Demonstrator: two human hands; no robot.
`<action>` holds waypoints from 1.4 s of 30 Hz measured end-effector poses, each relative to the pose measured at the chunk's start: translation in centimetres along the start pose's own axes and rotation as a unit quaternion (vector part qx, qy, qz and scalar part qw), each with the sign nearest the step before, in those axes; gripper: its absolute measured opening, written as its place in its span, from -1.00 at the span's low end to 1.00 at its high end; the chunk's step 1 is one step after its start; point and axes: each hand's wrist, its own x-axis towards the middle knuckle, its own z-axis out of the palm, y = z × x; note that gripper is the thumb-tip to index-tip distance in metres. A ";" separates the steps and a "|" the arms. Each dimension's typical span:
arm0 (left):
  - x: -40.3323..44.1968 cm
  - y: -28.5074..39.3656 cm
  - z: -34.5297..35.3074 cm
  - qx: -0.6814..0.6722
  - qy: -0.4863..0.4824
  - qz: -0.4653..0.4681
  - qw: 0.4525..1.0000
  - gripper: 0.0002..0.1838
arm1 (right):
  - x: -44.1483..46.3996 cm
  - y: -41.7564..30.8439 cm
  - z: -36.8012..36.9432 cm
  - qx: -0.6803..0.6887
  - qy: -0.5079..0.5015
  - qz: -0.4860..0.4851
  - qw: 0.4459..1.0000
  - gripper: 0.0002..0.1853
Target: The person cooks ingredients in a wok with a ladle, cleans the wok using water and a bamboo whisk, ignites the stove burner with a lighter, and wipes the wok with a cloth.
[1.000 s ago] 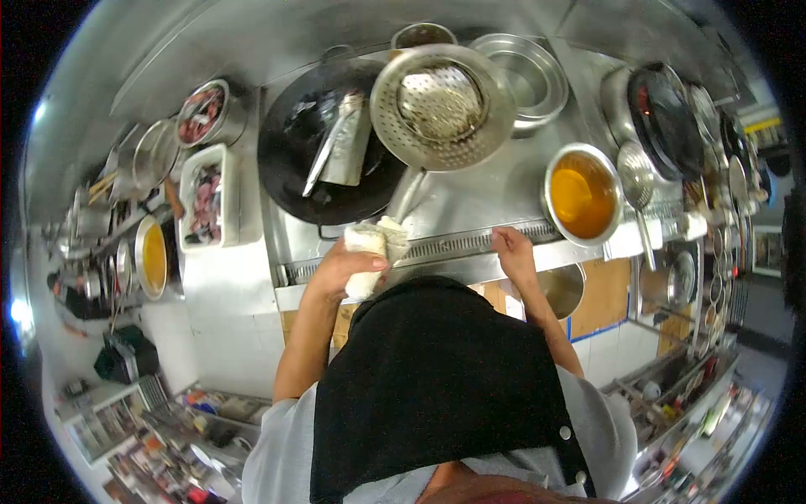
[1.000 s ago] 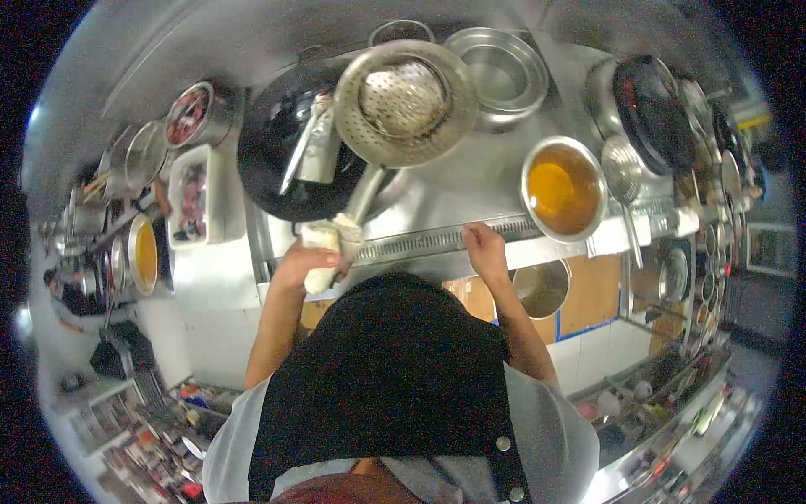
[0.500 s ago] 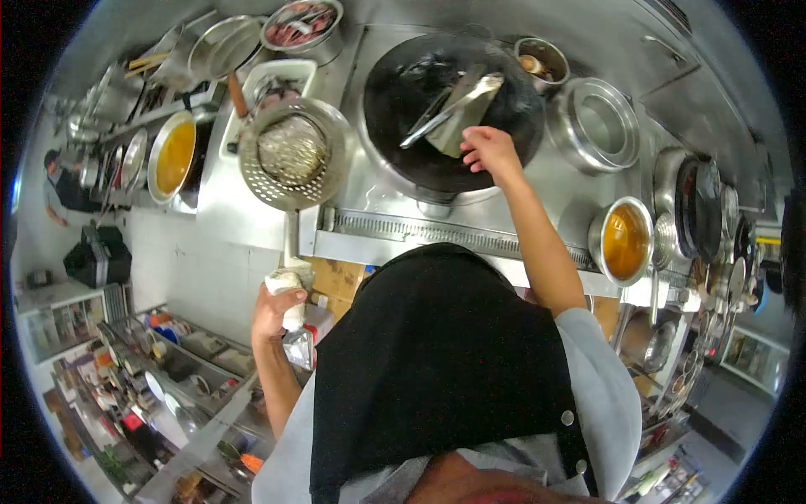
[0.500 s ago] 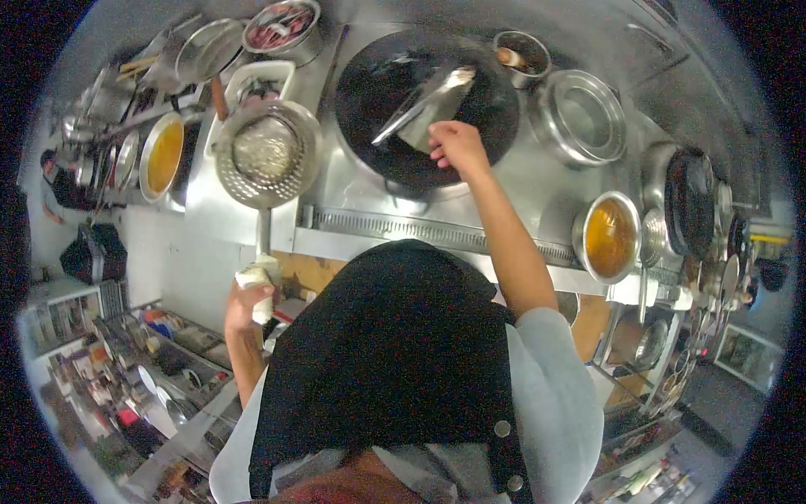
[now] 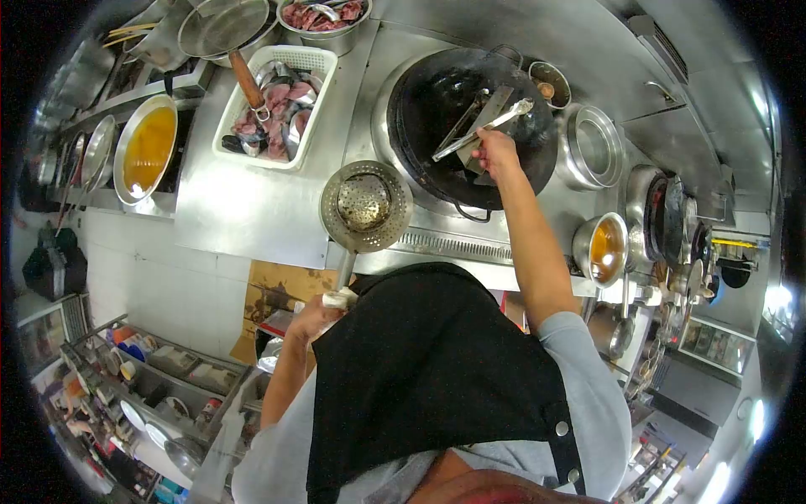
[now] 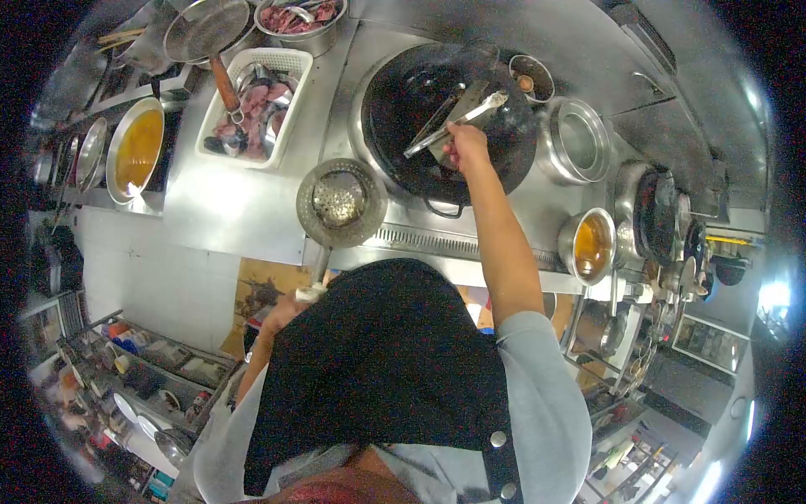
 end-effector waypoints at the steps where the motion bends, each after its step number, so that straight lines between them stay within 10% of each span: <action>1: 0.7 -0.2 -0.4 0.055 -0.013 -0.003 0.998 -0.54 | -0.5 -0.6 0.6 -0.058 0.015 -0.010 0.998 -0.71; 5: 2.8 -0.4 -1.5 0.148 -0.051 0.015 0.988 -0.55 | 3.2 0.8 -0.5 -0.248 0.157 -0.204 0.934 -0.46; 14: 3.3 -1.5 -2.5 0.323 0.174 0.070 0.928 -0.26 | -5.2 -0.2 3.3 -0.226 -0.033 -0.024 0.973 -0.51; 17: 2.2 1.3 -2.7 0.167 0.199 0.046 0.965 -0.17 | -4.1 1.2 3.9 -0.157 0.006 0.006 0.988 -0.52; 29: 2.7 2.8 -2.2 0.167 0.213 0.106 0.957 -0.53 | 2.7 1.6 8.4 0.149 0.083 0.063 0.983 -0.59; 34: 3.2 2.3 -1.8 0.092 0.204 0.141 0.964 -0.57 | 3.0 -0.2 9.4 0.206 0.085 -0.003 0.975 -0.78; 42: -0.3 2.7 -2.4 -0.029 0.245 0.059 0.967 -0.59 | -18.7 -0.2 6.3 -0.106 -0.134 -0.244 0.955 -0.77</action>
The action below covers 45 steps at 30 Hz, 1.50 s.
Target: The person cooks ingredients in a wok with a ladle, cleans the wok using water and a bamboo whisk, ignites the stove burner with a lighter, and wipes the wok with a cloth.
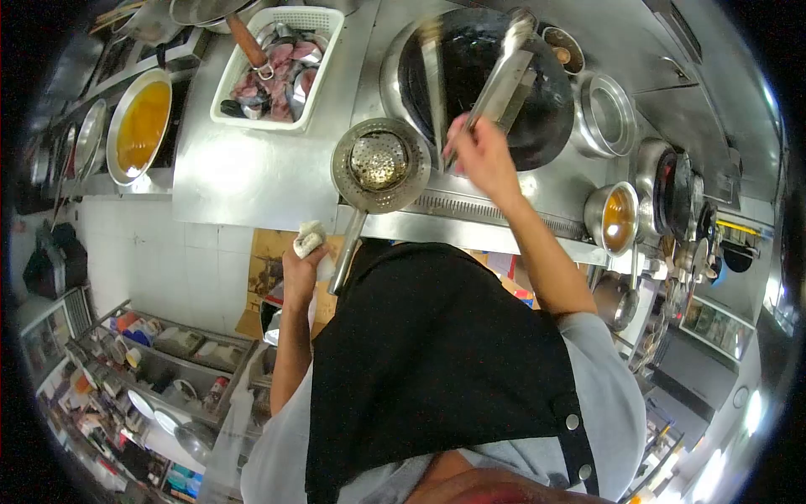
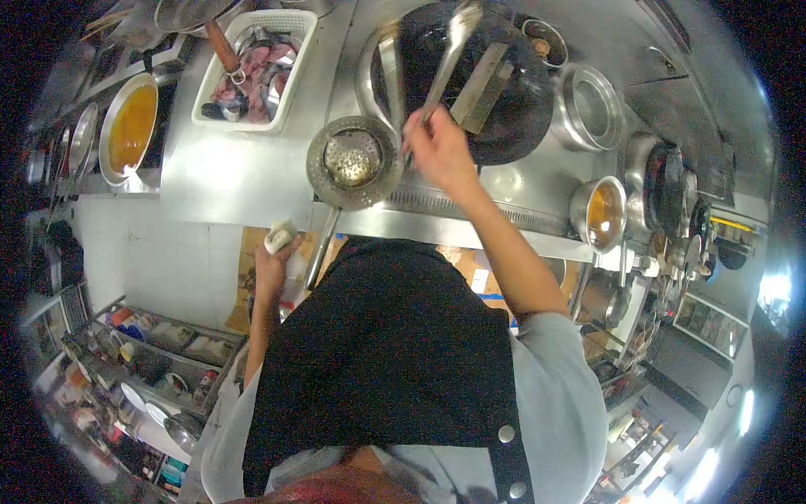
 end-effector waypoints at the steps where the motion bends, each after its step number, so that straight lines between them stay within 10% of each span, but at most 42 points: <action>1: -0.1 -0.1 0.1 -0.086 -0.033 -0.030 0.995 -0.58 | -1.5 1.3 0.8 -0.017 -0.044 -0.008 0.999 -0.80; 7: -0.8 2.6 6.1 -0.428 -0.145 -0.106 0.886 -0.53 | -4.4 6.4 7.5 0.098 -0.245 0.213 0.941 -0.79; 11: 1.4 1.2 8.8 -0.404 -0.117 -0.080 0.904 -0.61 | -4.6 8.4 10.0 0.138 -0.337 0.281 0.888 -0.78; 15: 1.3 3.6 10.3 -0.321 -0.048 0.001 0.946 -0.64 | -4.4 9.2 11.0 -0.027 -0.287 -0.022 0.957 -0.74; 26: 3.4 10.9 11.7 -0.222 -0.053 0.167 0.959 -0.48 | -2.6 -0.1 6.9 0.005 -0.215 0.080 0.973 -0.42; 35: 5.9 11.7 12.0 -0.227 -0.121 0.148 0.955 -0.53 | -1.8 6.4 5.1 -0.078 -0.231 -0.119 0.963 -0.59; 41: 5.8 14.9 15.0 -0.117 -0.172 0.221 0.953 -0.53 | -2.1 3.0 1.6 0.266 -0.196 0.203 0.922 -0.33; 45: 4.2 18.8 18.0 -0.054 -0.241 0.238 0.939 -0.46 | -2.2 2.5 -2.5 0.481 -0.246 0.107 0.835 -0.15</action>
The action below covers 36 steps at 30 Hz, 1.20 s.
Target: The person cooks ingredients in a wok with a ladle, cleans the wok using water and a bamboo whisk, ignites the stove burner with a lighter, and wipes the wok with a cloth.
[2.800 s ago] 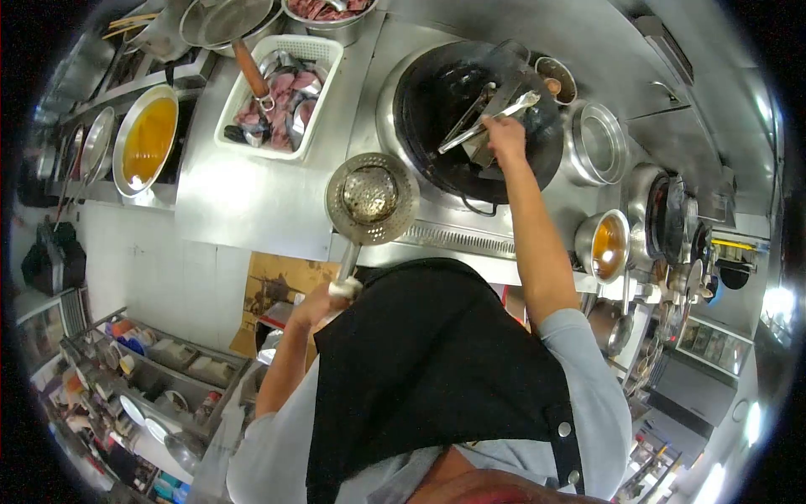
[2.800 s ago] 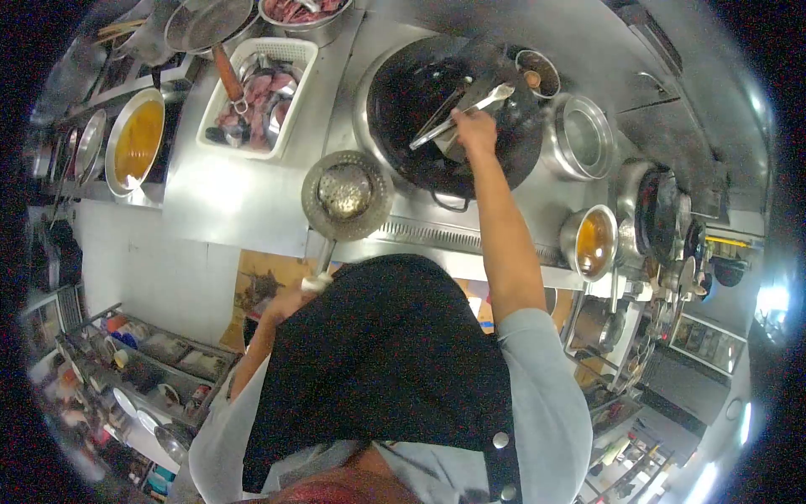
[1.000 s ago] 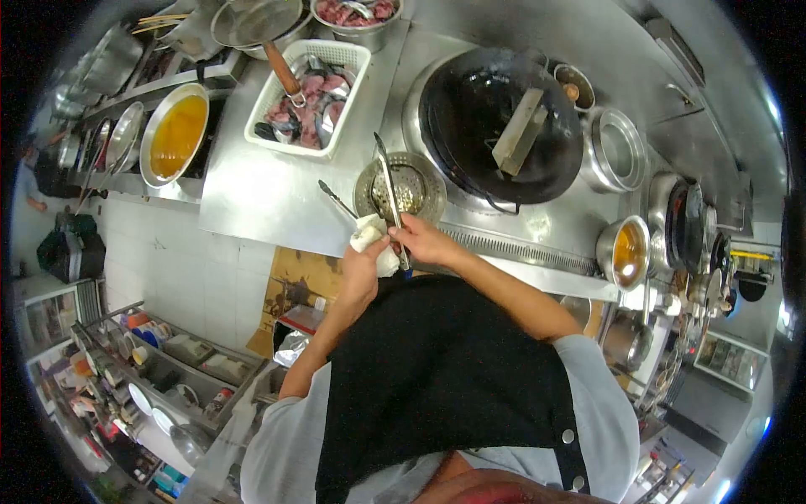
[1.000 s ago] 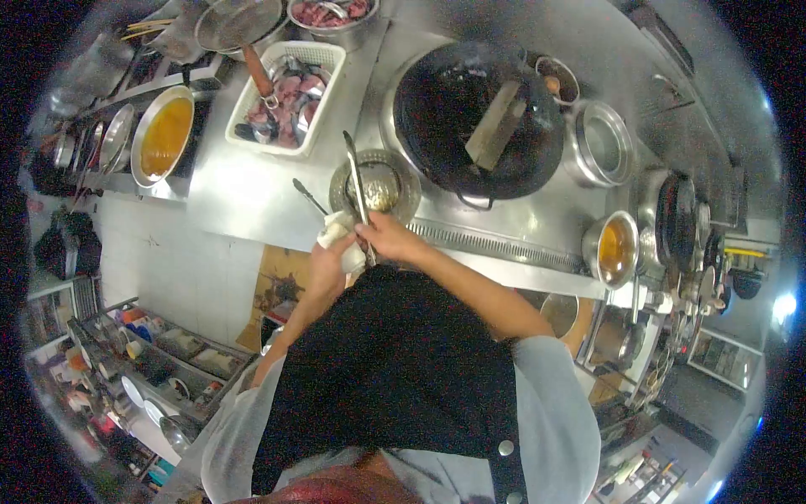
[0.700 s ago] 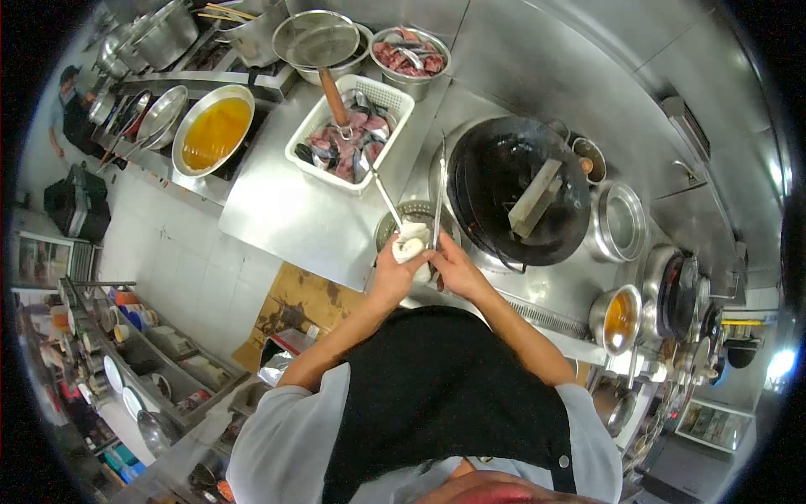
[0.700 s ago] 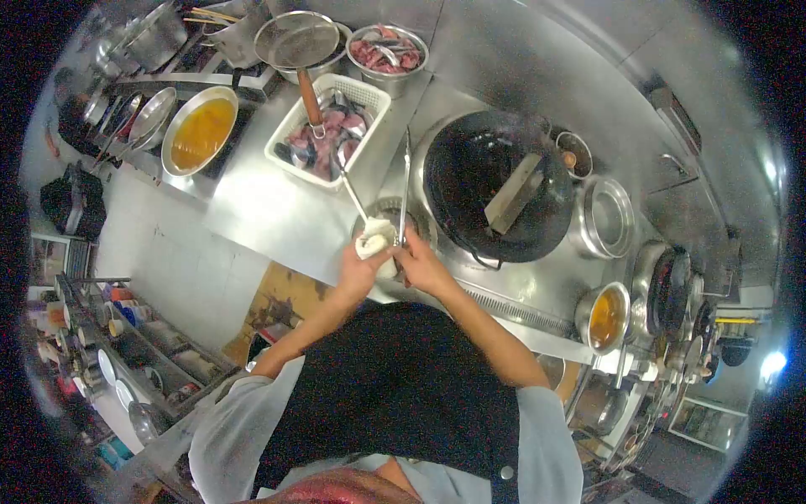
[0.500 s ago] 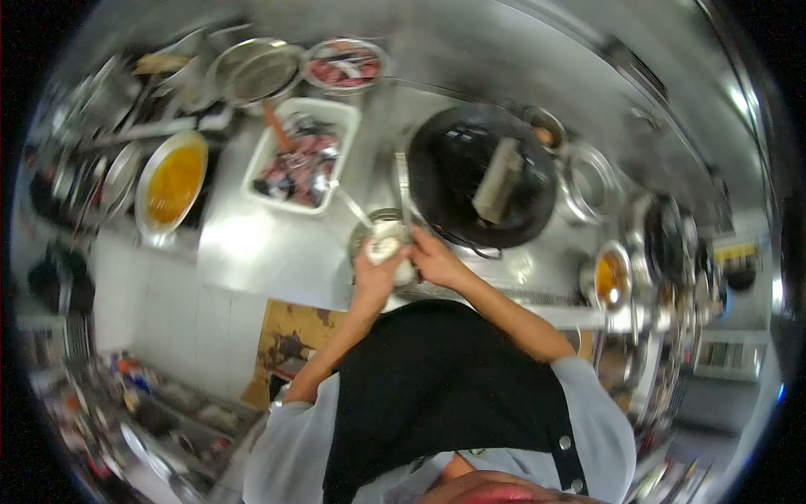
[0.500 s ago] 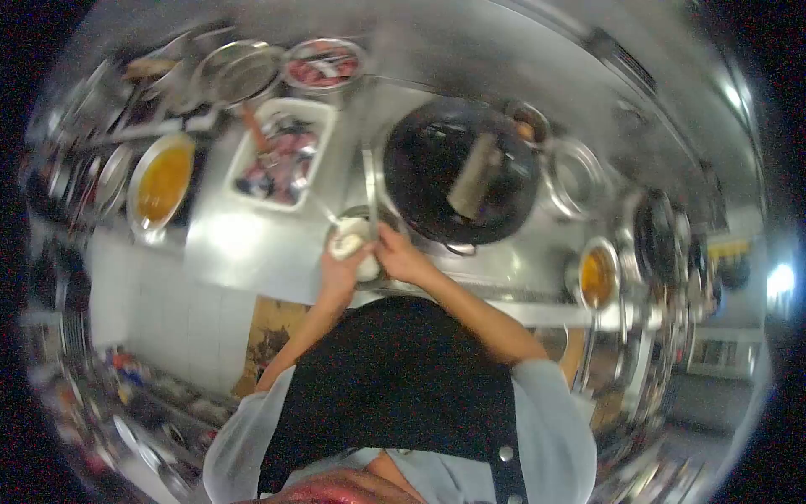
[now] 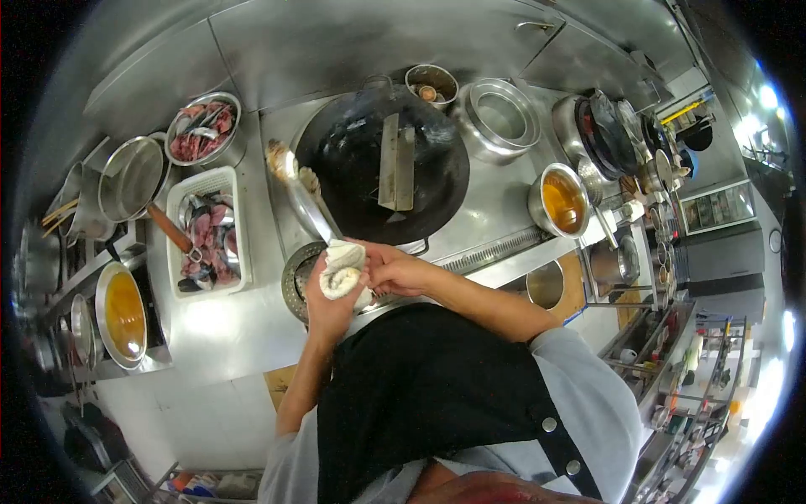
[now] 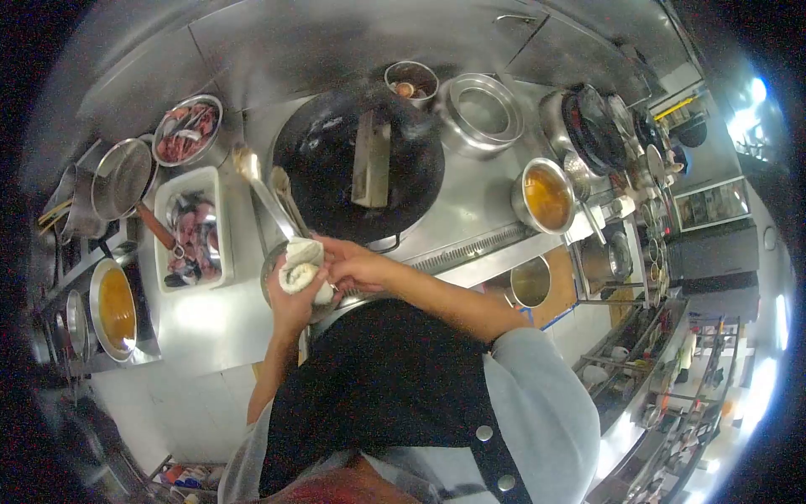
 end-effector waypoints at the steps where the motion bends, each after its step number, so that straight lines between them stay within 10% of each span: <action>1: 0.7 0.3 1.1 -0.004 -0.027 0.013 1.000 -0.45 | -0.5 -1.1 -0.2 0.014 -0.008 -0.038 0.999 -0.13; 11: 10.0 5.7 15.8 0.300 -0.204 0.268 0.892 -0.49 | -9.0 -10.7 -10.8 0.058 0.118 -0.187 0.973 -0.42; 14: 12.2 3.0 17.8 0.114 -0.146 0.144 0.972 -0.52 | -11.4 -14.9 -17.4 0.009 0.109 -0.188 0.976 -0.38; 16: 14.9 4.3 17.1 0.249 -0.002 0.030 0.968 -0.59 | -12.5 -18.3 -19.3 -0.079 0.270 -0.180 0.943 -0.34; 20: 25.5 -2.3 13.4 0.550 0.093 -0.063 0.828 -0.22 | -15.7 -21.5 -26.7 -0.078 0.353 -0.200 0.911 -0.27; 24: 29.5 -6.9 16.3 0.669 -0.011 -0.119 0.733 -0.28 | -17.5 -21.2 -28.3 -0.040 0.393 -0.254 0.883 -0.34; 32: 28.7 -7.9 12.5 0.543 0.117 -0.085 0.827 -0.43 | -21.4 -22.8 -34.9 -0.061 0.389 -0.276 0.877 -0.39; 36: 21.5 -4.5 7.4 0.155 0.190 -0.115 0.963 -0.65 | -23.7 -17.5 -39.9 -0.331 0.522 -0.047 0.785 -0.41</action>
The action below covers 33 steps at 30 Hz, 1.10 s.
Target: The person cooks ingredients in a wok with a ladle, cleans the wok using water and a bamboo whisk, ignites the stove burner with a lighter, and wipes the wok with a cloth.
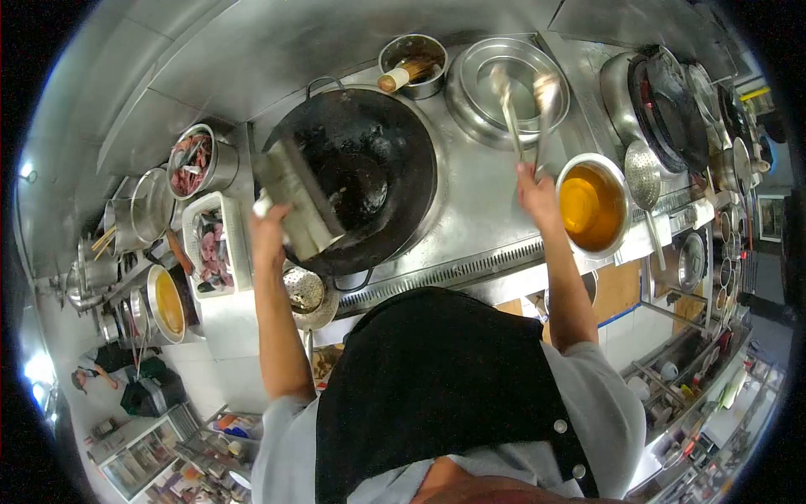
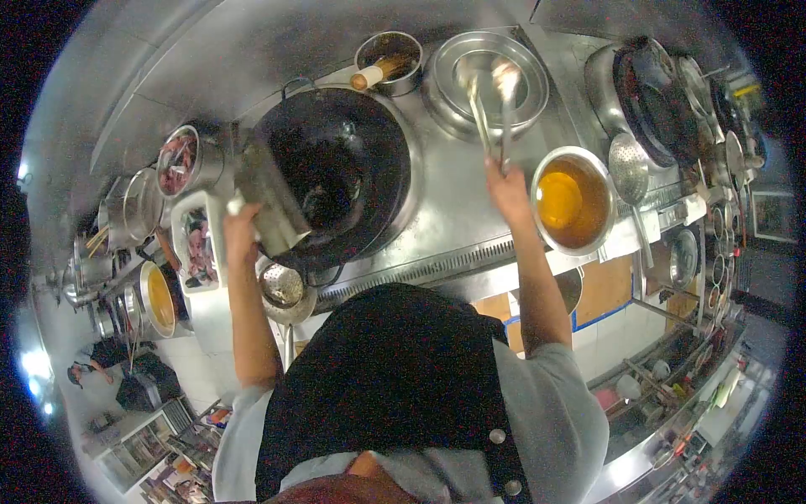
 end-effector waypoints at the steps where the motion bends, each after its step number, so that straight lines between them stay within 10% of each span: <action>1: -1.3 -1.4 -2.4 -0.059 0.028 -0.032 0.997 -0.68 | 0.1 2.9 0.9 -0.102 0.018 -0.005 0.995 -0.38; 6: -12.9 -7.9 -11.3 -0.400 0.044 -0.089 0.911 -0.65 | -6.0 7.7 4.7 -0.337 0.075 0.076 0.936 -0.15; 12: -23.3 -14.5 -13.2 -0.480 -0.030 -0.134 0.866 -0.59 | -6.0 11.0 6.0 -0.387 0.082 0.027 0.918 -0.03; 16: -25.3 -15.4 -12.8 -0.530 -0.162 -0.181 0.813 -0.53 | -9.5 8.3 7.7 -0.419 0.106 -0.087 0.897 -0.08; 17: -25.0 -15.8 -12.5 -0.545 -0.213 -0.202 0.785 -0.52 | -9.9 9.5 8.3 -0.404 0.149 -0.241 0.870 -0.28; 18: -24.0 -17.5 -12.3 -0.592 -0.381 -0.253 0.664 -0.39 | -11.4 8.6 9.3 -0.342 0.100 -0.251 0.900 -0.36; 26: -25.6 -16.3 -10.5 -0.535 -0.521 -0.283 0.602 -0.26 | -32.4 -7.0 20.1 -0.131 -0.231 -0.349 0.899 -0.51; 28: -26.9 -17.8 -10.5 -0.168 -0.492 -0.070 0.852 -0.29 | -34.4 -5.9 20.7 -0.227 -0.197 -0.402 0.865 -0.47; 30: -26.8 -20.9 -9.1 -0.484 -0.519 -0.347 0.613 -0.33 | -34.8 -4.0 21.0 -0.306 -0.191 -0.432 0.826 -0.44; 33: -28.4 -24.6 -6.9 -0.464 -0.510 -0.392 0.609 -0.34 | -35.3 0.8 19.8 -0.369 -0.236 -0.410 0.800 -0.52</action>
